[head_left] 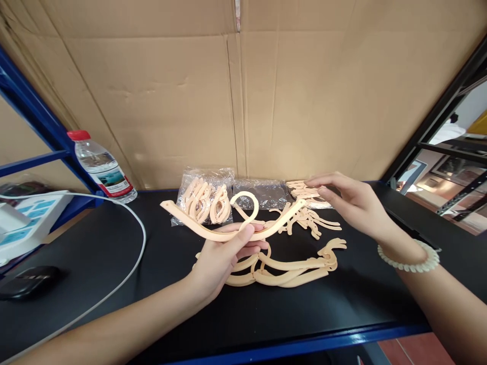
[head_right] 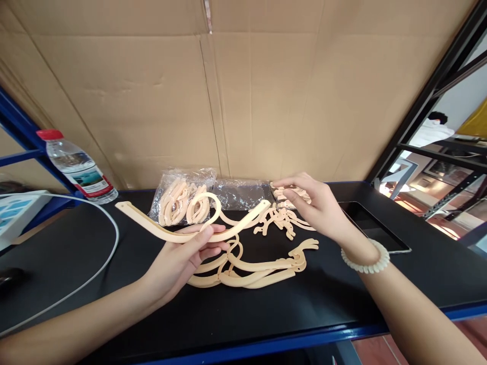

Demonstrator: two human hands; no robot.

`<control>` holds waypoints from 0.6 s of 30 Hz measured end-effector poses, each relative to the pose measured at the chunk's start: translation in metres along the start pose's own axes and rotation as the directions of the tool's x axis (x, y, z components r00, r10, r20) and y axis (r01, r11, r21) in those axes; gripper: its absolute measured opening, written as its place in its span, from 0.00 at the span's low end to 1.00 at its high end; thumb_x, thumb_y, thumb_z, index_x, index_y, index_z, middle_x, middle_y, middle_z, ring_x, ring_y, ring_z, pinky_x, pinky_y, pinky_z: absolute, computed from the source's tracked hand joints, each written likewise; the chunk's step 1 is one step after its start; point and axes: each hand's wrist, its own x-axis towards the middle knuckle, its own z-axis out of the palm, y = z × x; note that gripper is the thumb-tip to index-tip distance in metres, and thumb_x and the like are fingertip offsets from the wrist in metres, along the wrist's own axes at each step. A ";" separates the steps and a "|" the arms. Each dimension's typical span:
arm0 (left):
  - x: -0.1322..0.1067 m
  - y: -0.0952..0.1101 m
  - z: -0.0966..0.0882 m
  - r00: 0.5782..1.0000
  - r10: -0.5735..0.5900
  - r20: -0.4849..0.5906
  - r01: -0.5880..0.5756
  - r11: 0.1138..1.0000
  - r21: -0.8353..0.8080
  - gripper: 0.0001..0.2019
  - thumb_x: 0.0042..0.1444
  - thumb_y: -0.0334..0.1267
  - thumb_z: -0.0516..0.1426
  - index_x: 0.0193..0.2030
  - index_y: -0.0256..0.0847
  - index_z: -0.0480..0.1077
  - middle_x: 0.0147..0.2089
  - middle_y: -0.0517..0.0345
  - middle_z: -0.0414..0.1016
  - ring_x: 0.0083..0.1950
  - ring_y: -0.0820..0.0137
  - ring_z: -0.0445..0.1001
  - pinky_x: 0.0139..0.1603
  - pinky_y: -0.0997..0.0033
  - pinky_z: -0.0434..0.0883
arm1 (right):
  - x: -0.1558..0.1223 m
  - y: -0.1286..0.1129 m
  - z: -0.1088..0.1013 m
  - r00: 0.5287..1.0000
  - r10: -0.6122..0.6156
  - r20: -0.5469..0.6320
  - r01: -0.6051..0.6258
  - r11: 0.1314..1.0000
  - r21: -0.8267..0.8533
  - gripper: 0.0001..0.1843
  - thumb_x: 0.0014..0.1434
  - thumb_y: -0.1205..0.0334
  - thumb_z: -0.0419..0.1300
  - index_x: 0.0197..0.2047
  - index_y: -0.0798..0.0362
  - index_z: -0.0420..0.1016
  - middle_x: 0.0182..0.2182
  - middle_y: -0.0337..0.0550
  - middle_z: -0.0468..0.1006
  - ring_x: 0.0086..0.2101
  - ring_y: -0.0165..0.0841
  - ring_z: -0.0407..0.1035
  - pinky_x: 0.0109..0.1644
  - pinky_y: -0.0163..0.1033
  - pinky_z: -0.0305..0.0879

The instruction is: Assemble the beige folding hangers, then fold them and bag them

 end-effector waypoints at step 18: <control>0.001 0.001 -0.010 0.998 0.055 -0.040 -0.053 0.997 0.058 0.10 0.52 0.44 0.66 0.36 0.41 0.81 0.40 0.55 0.82 0.36 0.70 0.81 0.38 0.80 0.77 | -0.008 0.065 0.028 0.899 0.010 0.438 0.119 0.957 -0.265 0.11 0.62 0.70 0.54 0.38 0.52 0.78 0.41 0.50 0.70 0.43 0.41 0.68 0.47 0.47 0.67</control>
